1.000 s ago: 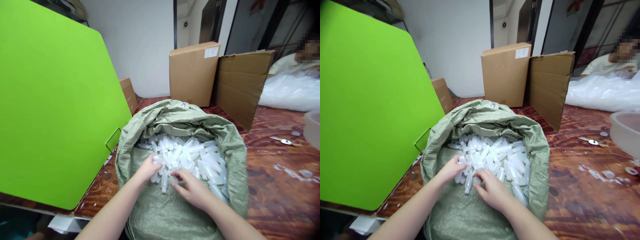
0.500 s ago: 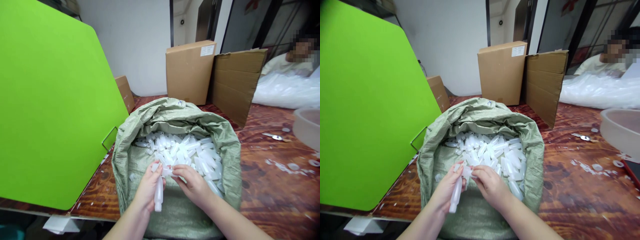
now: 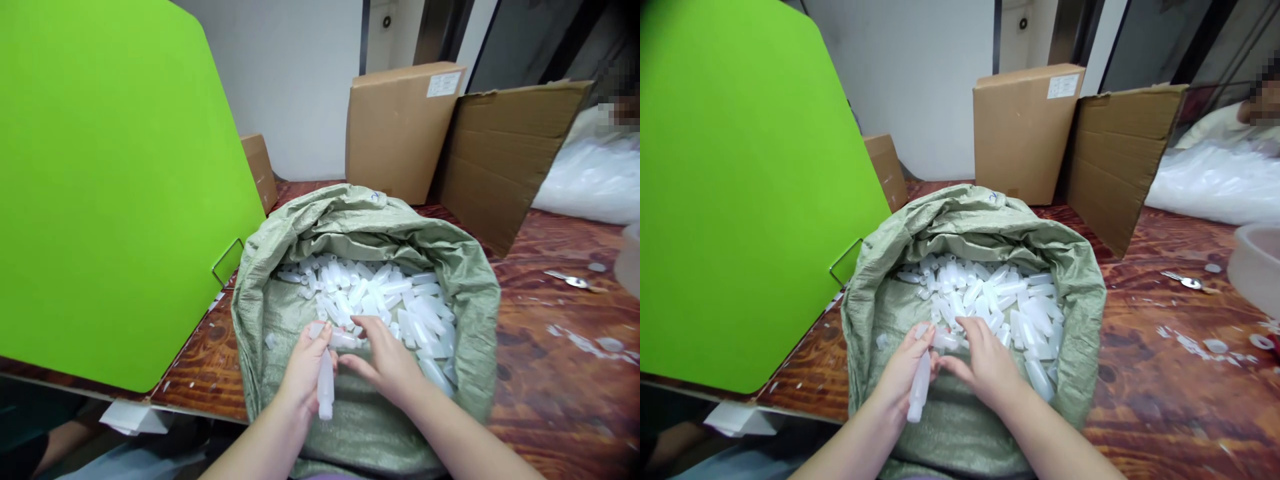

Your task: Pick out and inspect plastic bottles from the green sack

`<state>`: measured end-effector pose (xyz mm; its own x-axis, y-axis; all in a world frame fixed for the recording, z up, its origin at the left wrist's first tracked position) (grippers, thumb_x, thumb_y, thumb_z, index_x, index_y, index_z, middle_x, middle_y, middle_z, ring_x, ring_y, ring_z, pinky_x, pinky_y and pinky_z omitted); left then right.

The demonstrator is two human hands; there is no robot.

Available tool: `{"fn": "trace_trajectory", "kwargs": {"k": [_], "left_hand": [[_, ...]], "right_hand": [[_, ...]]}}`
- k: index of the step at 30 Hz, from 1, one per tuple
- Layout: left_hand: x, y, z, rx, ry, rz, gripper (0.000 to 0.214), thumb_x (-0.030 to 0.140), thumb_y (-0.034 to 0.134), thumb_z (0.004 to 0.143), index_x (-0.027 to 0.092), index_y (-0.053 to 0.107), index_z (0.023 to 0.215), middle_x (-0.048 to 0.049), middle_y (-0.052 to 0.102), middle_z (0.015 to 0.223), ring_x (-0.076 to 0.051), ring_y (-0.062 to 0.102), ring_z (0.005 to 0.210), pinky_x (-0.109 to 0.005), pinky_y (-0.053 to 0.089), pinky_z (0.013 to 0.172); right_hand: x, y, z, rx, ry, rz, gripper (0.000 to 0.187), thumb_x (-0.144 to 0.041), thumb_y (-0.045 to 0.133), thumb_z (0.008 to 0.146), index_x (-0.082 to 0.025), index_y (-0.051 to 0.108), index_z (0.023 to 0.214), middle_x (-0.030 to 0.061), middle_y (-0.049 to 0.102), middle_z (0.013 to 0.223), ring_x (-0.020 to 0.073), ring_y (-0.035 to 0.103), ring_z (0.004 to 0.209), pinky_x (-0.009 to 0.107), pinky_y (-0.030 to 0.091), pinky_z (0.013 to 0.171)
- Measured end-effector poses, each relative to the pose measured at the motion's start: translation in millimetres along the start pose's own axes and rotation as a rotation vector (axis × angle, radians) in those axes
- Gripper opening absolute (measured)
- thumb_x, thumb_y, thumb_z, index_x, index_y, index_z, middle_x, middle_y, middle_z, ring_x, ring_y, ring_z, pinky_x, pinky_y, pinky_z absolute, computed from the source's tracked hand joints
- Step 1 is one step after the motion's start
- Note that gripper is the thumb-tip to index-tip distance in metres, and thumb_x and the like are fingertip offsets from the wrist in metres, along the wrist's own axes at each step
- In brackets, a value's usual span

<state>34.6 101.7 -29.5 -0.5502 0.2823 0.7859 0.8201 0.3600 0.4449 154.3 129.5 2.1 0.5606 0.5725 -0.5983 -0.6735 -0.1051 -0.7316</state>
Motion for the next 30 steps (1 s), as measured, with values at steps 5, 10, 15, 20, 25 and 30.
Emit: {"fn": "trace_trajectory", "kwargs": {"k": [5, 10, 15, 20, 25, 30], "left_hand": [[1.3, 3.4, 2.4, 0.006, 0.015, -0.020, 0.053, 0.046, 0.078, 0.056, 0.021, 0.041, 0.085, 0.0069, 0.058, 0.062, -0.002, 0.039, 0.032, -0.015, 0.025, 0.033], [-0.5, 3.5, 5.7, 0.016, 0.005, -0.040, 0.052, 0.042, 0.079, 0.056, 0.022, 0.042, 0.086, 0.0095, 0.052, 0.054, -0.003, 0.040, 0.033, -0.014, 0.026, 0.033], [-2.6, 0.4, 7.9, 0.035, -0.007, -0.056, 0.053, 0.041, 0.080, 0.054, 0.021, 0.042, 0.087, 0.0089, 0.053, 0.053, -0.004, 0.039, 0.033, -0.014, 0.026, 0.032], [-4.3, -2.8, 7.9, 0.056, 0.000, -0.079, 0.056, 0.040, 0.081, 0.050, 0.022, 0.040, 0.084, 0.0104, 0.050, 0.047, -0.004, 0.037, 0.031, -0.014, 0.026, 0.032], [-5.3, -4.2, 6.6, 0.093, 0.055, -0.094, 0.053, 0.037, 0.081, 0.052, 0.021, 0.040, 0.082, 0.0093, 0.053, 0.049, -0.004, 0.038, 0.032, -0.014, 0.026, 0.033], [5.7, 1.2, 8.9, 0.102, 0.131, -0.133, 0.048, 0.035, 0.079, 0.056, 0.018, 0.044, 0.083, 0.0014, 0.064, 0.067, -0.003, 0.042, 0.035, -0.016, 0.032, 0.037]], "right_hand": [[9.5, 4.6, -1.8, -0.082, 0.100, 0.070, 0.033, -0.036, 0.033, 0.094, -0.018, 0.060, 0.096, 0.0061, 0.064, 0.076, 0.0186, 0.061, 0.066, 0.033, 0.050, 0.063], [4.7, -3.8, 1.0, 0.007, 0.028, 0.027, 0.030, -0.037, 0.039, 0.091, -0.016, 0.057, 0.103, 0.0110, 0.064, 0.094, 0.0221, 0.062, 0.082, 0.036, 0.050, 0.072], [9.9, 2.9, 0.9, -0.053, 0.091, 0.073, 0.028, -0.036, 0.042, 0.090, -0.016, 0.053, 0.107, 0.0103, 0.062, 0.098, 0.0210, 0.060, 0.083, 0.036, 0.050, 0.074], [-0.2, 11.8, -1.1, -0.067, 0.080, 0.180, 0.019, -0.027, 0.040, 0.090, -0.017, 0.052, 0.101, 0.0096, 0.060, 0.094, 0.0214, 0.058, 0.086, 0.037, 0.048, 0.077], [12.4, 32.1, 0.5, -0.112, 0.309, 0.394, 0.014, -0.029, 0.042, 0.087, -0.019, 0.050, 0.092, 0.0042, 0.060, 0.085, 0.0183, 0.058, 0.075, 0.034, 0.048, 0.071], [12.3, 16.3, 4.5, 0.014, 0.227, 0.444, 0.023, -0.037, 0.042, 0.087, -0.018, 0.051, 0.097, 0.0071, 0.058, 0.092, 0.0197, 0.058, 0.085, 0.036, 0.047, 0.080]]}}
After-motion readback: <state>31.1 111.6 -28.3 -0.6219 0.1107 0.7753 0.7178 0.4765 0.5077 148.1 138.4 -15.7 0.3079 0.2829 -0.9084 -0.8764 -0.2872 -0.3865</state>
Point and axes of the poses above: each hand's wrist, its own z-axis towards the middle knuckle, its own y-axis out of the palm, x = y × z, the point moved 7 cm from there along z, towards the middle knuckle
